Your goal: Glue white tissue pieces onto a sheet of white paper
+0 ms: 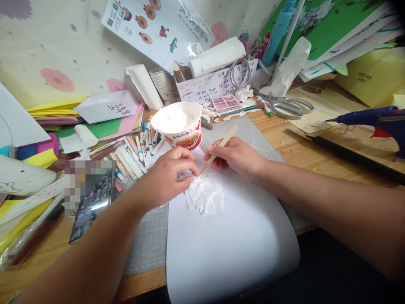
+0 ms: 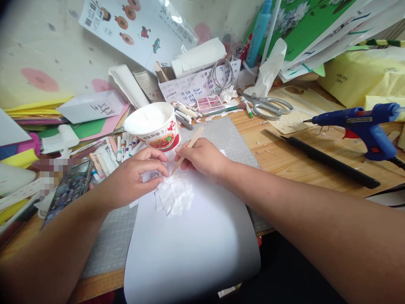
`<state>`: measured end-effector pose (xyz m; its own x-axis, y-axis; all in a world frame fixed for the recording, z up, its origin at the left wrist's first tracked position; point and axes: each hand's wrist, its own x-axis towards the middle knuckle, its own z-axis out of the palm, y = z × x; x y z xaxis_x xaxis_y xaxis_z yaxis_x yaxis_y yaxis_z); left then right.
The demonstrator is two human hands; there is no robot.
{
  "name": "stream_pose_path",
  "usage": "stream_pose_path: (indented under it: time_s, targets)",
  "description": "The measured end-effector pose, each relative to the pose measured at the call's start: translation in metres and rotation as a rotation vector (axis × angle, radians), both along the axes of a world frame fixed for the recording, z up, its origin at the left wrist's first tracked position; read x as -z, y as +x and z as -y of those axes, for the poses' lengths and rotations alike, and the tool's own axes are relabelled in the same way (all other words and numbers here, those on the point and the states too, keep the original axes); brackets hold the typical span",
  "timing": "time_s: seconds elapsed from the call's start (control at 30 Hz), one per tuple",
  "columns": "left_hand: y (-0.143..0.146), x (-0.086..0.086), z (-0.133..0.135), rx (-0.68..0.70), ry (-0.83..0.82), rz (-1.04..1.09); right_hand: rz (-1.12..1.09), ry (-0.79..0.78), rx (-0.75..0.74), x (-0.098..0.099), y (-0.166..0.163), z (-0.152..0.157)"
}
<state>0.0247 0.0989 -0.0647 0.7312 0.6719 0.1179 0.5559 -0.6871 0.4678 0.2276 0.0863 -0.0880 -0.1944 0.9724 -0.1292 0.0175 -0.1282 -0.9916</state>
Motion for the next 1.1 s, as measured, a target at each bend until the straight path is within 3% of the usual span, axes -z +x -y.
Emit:
stream_pose_path:
  time_s: [0.4, 0.63, 0.73, 0.83, 0.97, 1.1]
  targets:
    - [0.000, 0.004, -0.003, -0.225, -0.074, -0.088, 0.164, 0.125, -0.084, 0.007, -0.003, 0.000]
    - [0.002, 0.003, -0.002, -0.261, -0.103, -0.085, 0.187, -0.013, -0.093, 0.002, -0.009, -0.004]
    - [0.000, 0.002, -0.003, -0.257, -0.118, -0.063, 0.087, -0.017, -0.095, 0.003, -0.005, -0.005]
    - [-0.004, -0.001, -0.007, -0.297, -0.130, 0.003, -0.065, -0.013, 0.037, 0.003, 0.004, -0.005]
    - [-0.012, -0.007, -0.013, -0.418, -0.101, 0.157, -0.074, 0.140, 0.218, -0.009, 0.024, 0.001]
    - [-0.016, -0.014, -0.013, -0.489, -0.070, 0.318, 0.040, 0.461, 0.268, -0.036, 0.046, 0.011]
